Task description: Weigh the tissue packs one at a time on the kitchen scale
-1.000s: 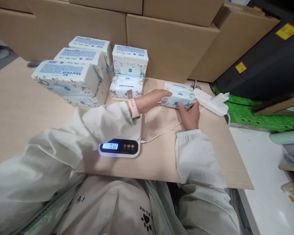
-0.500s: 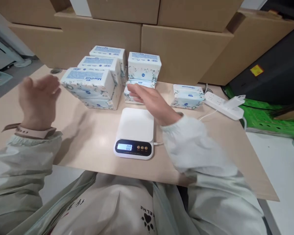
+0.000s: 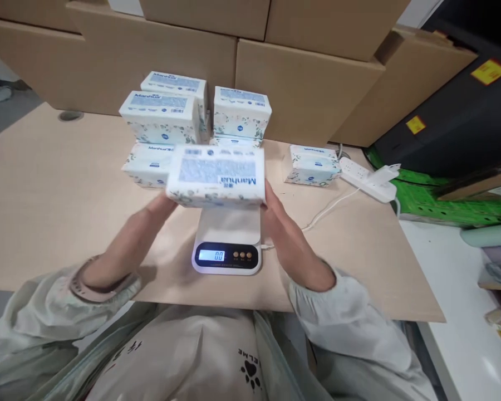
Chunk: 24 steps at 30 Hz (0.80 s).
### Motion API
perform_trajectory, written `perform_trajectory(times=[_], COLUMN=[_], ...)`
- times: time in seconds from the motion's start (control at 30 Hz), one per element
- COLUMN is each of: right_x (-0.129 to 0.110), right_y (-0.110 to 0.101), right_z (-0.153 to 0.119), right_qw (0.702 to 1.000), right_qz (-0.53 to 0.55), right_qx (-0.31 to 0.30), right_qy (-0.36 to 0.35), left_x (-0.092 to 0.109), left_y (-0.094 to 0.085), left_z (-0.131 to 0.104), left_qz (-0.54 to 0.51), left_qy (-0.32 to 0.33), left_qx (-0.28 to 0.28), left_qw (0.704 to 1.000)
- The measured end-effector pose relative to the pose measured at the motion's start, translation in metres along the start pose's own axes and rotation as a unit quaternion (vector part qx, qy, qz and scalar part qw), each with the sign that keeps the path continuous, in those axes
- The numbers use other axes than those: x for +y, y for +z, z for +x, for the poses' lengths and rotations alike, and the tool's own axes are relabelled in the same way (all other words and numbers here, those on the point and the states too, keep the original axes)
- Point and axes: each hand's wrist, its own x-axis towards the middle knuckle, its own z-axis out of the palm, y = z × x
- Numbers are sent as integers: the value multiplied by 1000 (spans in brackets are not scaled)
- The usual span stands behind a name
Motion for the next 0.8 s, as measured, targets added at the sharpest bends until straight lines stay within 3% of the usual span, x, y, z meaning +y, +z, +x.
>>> perform_trajectory(times=[0.07,0.17,0.23,0.33,0.4,0.8], right_x=[23,54,67,76,78,77], right_y=[-6,-7,-8,-13,-17,-19], right_z=[-16,-20,-16,-8,-4,-1], right_qw=[999,996,984,941,919,909], right_qz=[18,21,18,32,48,77], right_qx=[27,85,176,328,383,403], right_qy=[18,17,-19,-70,-84,-72], left_x=[-18,-38,-47,-56,-58,-48], left_y=[9,15,13,7,4,3], left_z=[-4,-6,-6,-7,-6,-2], left_qz=[-12,-13,-9,-29,-46,-83], left_qy=[-36,-71,-69,-70,-79,-93], left_qx=[-27,-10,33,103,126,154], left_qw=[999,997,997,992,988,980])
